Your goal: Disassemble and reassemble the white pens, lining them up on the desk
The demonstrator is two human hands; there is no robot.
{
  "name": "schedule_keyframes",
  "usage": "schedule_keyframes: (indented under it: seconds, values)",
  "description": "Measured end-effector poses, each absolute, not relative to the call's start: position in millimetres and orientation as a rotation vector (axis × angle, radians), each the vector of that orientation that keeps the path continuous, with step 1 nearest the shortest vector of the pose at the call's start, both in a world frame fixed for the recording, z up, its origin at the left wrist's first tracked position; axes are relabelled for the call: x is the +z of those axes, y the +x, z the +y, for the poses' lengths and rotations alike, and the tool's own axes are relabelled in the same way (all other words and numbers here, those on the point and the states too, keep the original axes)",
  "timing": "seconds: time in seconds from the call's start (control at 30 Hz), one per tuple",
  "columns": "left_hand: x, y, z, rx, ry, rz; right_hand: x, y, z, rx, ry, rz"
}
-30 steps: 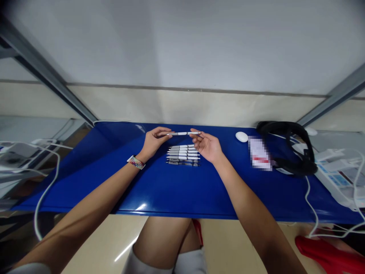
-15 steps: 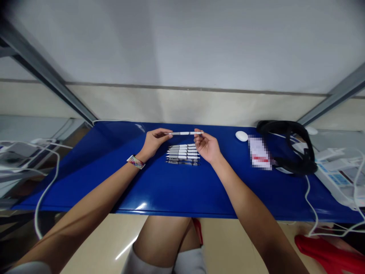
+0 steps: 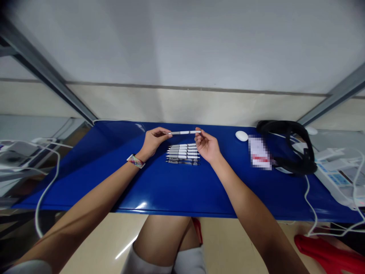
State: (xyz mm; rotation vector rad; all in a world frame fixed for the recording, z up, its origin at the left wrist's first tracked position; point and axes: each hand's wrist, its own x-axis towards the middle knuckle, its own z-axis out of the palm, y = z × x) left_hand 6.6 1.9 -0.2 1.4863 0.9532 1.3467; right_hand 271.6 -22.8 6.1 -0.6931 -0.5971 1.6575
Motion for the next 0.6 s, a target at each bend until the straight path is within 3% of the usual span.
schedule_keyframes:
  seconds: [0.6]
  values:
    - [1.5, 8.4, -0.5, 1.356, 1.438, 0.928, 3.8, 270.6, -23.4, 1.634, -0.673, -0.635]
